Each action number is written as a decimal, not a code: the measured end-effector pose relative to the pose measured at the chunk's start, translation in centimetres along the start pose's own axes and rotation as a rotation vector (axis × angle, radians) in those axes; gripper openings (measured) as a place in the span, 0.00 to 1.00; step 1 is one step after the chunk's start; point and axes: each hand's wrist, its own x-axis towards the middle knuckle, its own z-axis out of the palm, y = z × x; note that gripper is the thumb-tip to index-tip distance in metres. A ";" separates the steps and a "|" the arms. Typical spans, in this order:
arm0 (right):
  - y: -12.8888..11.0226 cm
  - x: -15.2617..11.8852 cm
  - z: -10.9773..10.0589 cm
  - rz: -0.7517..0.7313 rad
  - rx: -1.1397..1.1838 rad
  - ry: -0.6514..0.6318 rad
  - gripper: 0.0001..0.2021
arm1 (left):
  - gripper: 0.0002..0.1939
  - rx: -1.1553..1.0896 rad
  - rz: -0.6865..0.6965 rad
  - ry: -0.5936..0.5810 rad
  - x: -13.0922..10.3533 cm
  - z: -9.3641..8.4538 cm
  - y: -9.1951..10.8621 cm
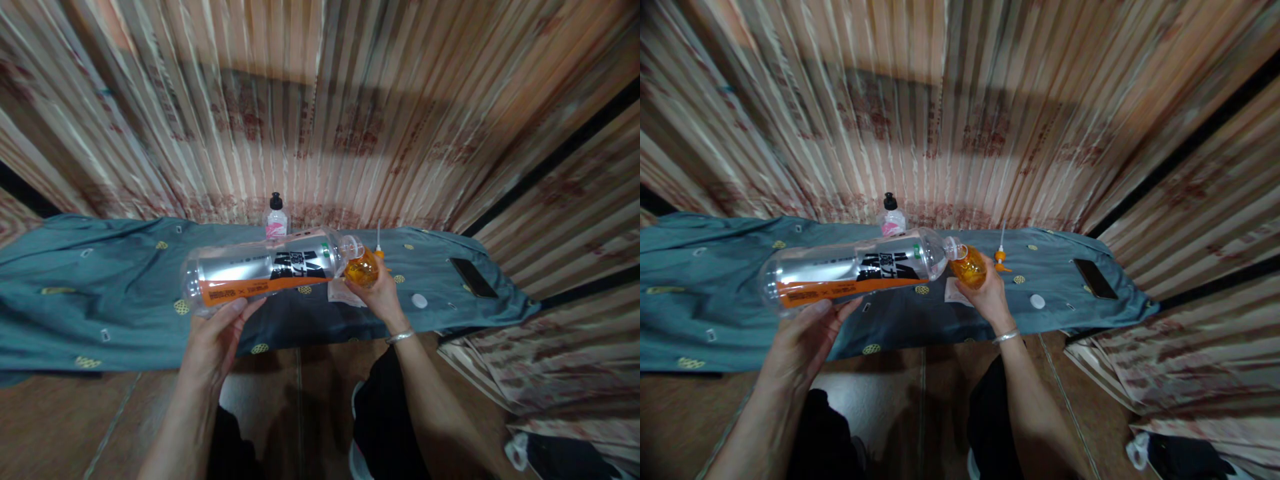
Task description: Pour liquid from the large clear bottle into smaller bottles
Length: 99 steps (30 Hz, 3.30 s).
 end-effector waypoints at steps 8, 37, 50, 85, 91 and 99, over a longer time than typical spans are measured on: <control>0.2 -0.1 0.1 -0.007 -0.007 0.017 0.36 | 0.27 -0.033 0.002 0.017 0.0 0.0 0.0; -0.2 -0.1 0.0 0.012 0.007 0.010 0.37 | 0.24 -0.043 -0.007 -0.016 -0.1 0.0 0.0; 0.1 0.0 0.0 0.001 -0.004 0.002 0.37 | 0.22 -0.060 -0.027 -0.007 -0.2 0.3 0.4; 0.2 -0.1 0.1 -0.036 -0.026 0.012 0.37 | 0.30 -0.035 -0.009 0.070 0.2 0.1 0.1; 0.1 -0.1 0.1 -0.032 -0.036 0.013 0.36 | 0.29 -0.031 -0.022 0.078 0.2 0.0 0.1; 0.0 -0.1 0.0 -0.030 -0.036 0.012 0.36 | 0.24 -0.008 -0.005 0.030 0.2 -0.3 0.0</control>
